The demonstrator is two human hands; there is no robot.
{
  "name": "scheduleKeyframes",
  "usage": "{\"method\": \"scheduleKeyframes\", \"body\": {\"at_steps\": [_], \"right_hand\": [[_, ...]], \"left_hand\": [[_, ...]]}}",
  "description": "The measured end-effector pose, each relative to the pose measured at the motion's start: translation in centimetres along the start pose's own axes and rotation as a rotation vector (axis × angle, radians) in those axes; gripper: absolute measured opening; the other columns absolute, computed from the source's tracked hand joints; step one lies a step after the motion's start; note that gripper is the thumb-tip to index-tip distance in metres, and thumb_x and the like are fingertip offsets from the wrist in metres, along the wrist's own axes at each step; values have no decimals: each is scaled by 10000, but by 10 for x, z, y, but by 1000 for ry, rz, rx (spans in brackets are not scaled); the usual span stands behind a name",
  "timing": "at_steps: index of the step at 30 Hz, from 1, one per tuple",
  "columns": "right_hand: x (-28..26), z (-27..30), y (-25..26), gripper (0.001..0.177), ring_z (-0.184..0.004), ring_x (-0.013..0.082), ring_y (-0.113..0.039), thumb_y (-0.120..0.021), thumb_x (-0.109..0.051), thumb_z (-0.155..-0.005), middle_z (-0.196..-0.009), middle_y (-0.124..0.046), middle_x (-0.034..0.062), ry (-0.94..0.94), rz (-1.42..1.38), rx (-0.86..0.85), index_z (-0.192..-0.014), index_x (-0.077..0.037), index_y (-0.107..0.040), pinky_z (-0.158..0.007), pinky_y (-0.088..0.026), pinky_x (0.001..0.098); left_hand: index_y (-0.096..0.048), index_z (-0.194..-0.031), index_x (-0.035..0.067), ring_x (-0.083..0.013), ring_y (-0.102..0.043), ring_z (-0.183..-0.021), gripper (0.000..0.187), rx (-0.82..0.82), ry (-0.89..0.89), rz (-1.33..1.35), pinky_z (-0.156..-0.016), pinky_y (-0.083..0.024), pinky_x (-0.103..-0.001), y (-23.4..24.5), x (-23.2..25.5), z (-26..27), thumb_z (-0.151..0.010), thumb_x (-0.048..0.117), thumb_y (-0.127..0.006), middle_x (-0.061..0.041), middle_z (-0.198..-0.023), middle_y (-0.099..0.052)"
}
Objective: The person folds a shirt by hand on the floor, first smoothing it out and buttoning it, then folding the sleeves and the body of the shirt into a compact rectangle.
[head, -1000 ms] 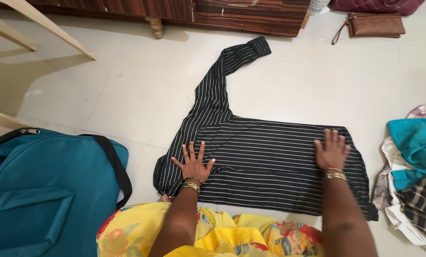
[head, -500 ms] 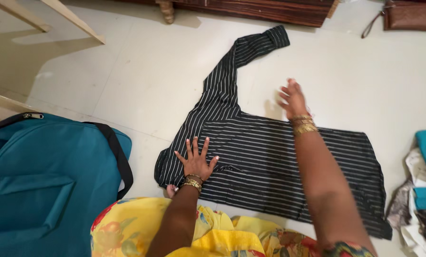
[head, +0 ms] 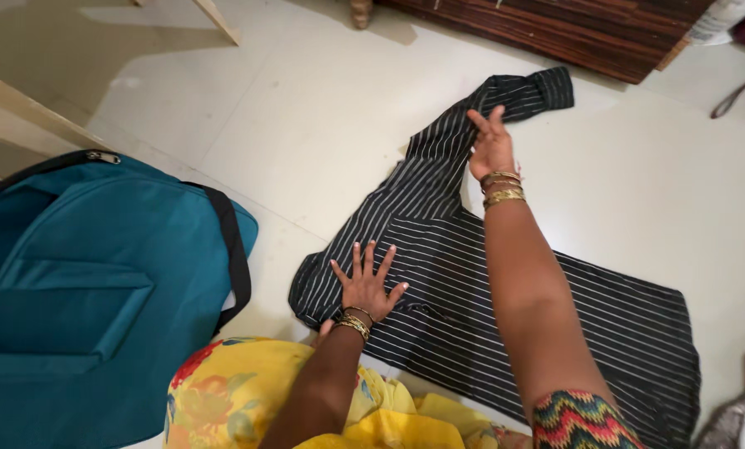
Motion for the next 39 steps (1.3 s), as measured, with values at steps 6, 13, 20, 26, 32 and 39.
{"method": "scheduleKeyframes", "body": {"at_steps": [6, 13, 20, 26, 32, 39], "right_hand": [[-34, 80, 136, 1033, -1506, 324, -302, -619, -711, -830, -1646, -295, 111, 151, -157, 272, -1560, -70, -269, -1197, -235, 578], [-50, 137, 206, 927, -1410, 327, -438, -610, -674, -884, -1565, -416, 153, 51, -21, 512, -1565, -92, -369, -1092, -408, 495], [-58, 58, 101, 827, -1398, 293, -360, -549, -651, -871, -1583, -400, 59, 76, 312, 375, -1548, -200, -399, -1050, -371, 529], [-26, -22, 47, 817, -1434, 420, -481, -553, -750, -959, -1564, -537, 211, -52, 677, 286, -1427, -84, -626, -1181, -374, 588], [-72, 54, 12, 806, -1523, 264, -286, -570, -762, -831, -1587, -472, 106, 212, -16, -92, -1303, -124, -714, -1224, -110, 601], [-65, 250, 99, 706, -1410, 331, -491, -530, -745, -1060, -1235, -696, 106, 283, -184, -574, -1112, -78, -754, -1357, -226, 500]], "left_hand": [[-17, -1613, 425, -402, 100, -1551, 822, -42, 6, -39, -1084, 39, -826, -1, 0, 2, -917, 807, -226, -88, -1710, 19], [6, -1619, 430, -390, 102, -1552, 831, -69, 32, -78, -1098, 28, -821, -2, 0, 3, -913, 809, -219, -82, -1712, 4], [-19, -1613, 414, -404, 107, -1548, 822, -21, 27, -54, -1088, 50, -828, -5, -2, 0, -918, 799, -231, -87, -1710, -2], [-3, -1621, 403, -427, 115, -1538, 816, -34, -5, 0, -1062, 49, -847, -3, -1, 1, -941, 776, -256, -120, -1707, 20], [11, -1616, 417, -407, 107, -1546, 816, -32, 10, 3, -1071, 36, -849, 1, -3, 2, -932, 778, -250, -89, -1719, 23], [20, -1616, 435, -403, 111, -1551, 815, -3, -6, 6, -1087, 36, -839, -1, -2, 5, -928, 786, -241, -75, -1715, 6]]}}
Point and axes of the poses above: each hand's wrist, its own z-axis away from the middle knuckle, its own y-axis out of the back of the hand, x = y × z, the point moved 10 cm from there along -z, towards the middle knuckle
